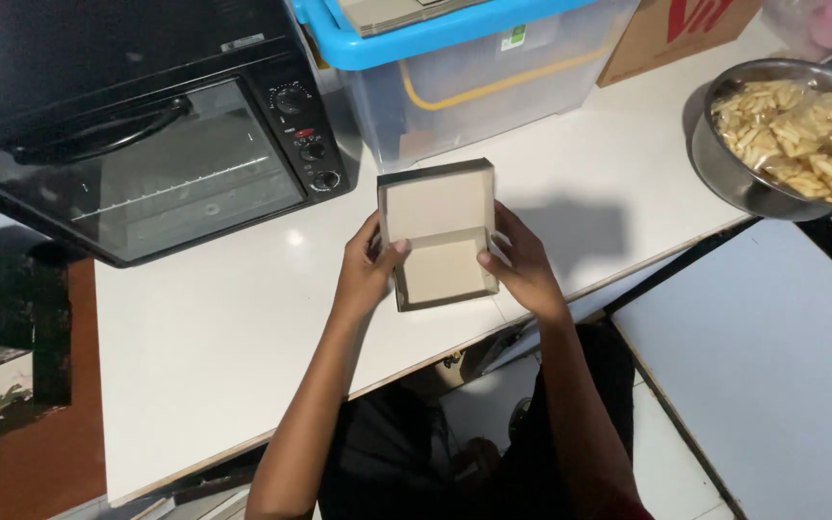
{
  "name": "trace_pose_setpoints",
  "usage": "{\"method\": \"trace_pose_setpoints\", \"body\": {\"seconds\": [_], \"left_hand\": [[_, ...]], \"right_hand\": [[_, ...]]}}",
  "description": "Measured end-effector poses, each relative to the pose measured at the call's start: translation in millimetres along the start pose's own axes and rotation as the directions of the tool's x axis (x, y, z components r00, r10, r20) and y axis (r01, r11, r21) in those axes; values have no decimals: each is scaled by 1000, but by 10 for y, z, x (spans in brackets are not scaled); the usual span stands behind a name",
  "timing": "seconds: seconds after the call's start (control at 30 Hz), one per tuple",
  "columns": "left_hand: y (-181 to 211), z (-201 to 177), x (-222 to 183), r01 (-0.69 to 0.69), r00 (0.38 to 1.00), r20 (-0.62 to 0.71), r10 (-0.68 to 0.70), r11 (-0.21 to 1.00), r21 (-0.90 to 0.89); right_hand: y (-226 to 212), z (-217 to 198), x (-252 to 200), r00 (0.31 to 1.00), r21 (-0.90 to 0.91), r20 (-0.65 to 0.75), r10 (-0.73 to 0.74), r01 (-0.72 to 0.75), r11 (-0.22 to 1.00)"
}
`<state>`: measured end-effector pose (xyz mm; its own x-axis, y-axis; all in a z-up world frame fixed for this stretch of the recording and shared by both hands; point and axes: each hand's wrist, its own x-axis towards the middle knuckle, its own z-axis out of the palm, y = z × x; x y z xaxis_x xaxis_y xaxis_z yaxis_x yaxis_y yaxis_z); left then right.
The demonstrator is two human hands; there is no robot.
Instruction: Assembling a small cardboard box from a flat template by folding flaps and tucking them into place.
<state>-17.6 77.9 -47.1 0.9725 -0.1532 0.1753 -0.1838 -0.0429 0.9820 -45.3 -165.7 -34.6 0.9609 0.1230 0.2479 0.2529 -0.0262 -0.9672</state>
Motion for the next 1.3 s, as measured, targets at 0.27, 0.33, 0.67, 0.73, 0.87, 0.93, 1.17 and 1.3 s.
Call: {"method": "trace_pose_setpoints", "body": {"seconds": [0.27, 0.33, 0.67, 0.73, 0.87, 0.93, 1.17, 1.3], "left_hand": [[-43, -273, -205, -47, 988, 149, 36, 996, 71], [117, -256, -306, -69, 988, 138, 63, 997, 33], [464, -311, -708, -80, 974, 227, -16, 909, 409], [452, -292, -710, -51, 969, 242, -51, 916, 397], [180, -247, -608, -61, 967, 252, -23, 945, 322], [25, -237, -559, -95, 967, 254, 18, 951, 293], [47, -233, -579, -121, 957, 289, 8, 919, 376], [-120, -217, -557, -177, 953, 296, 65, 912, 370]], "right_hand": [[286, 22, -111, 967, -327, -229, -115, 35, 945], [278, 25, -177, 967, -357, -210, -146, 63, 932], [286, -218, -692, 1000, -158, 5, -2, 2, 987], [228, -182, -705, 998, -98, 64, 5, 2, 995], [209, -43, -611, 991, -157, 132, 12, 9, 988], [253, -11, -567, 992, -217, 120, 40, -14, 976], [328, -25, -587, 995, -396, 101, 12, 29, 918], [539, -39, -597, 992, -366, 75, -104, 124, 922]]}}
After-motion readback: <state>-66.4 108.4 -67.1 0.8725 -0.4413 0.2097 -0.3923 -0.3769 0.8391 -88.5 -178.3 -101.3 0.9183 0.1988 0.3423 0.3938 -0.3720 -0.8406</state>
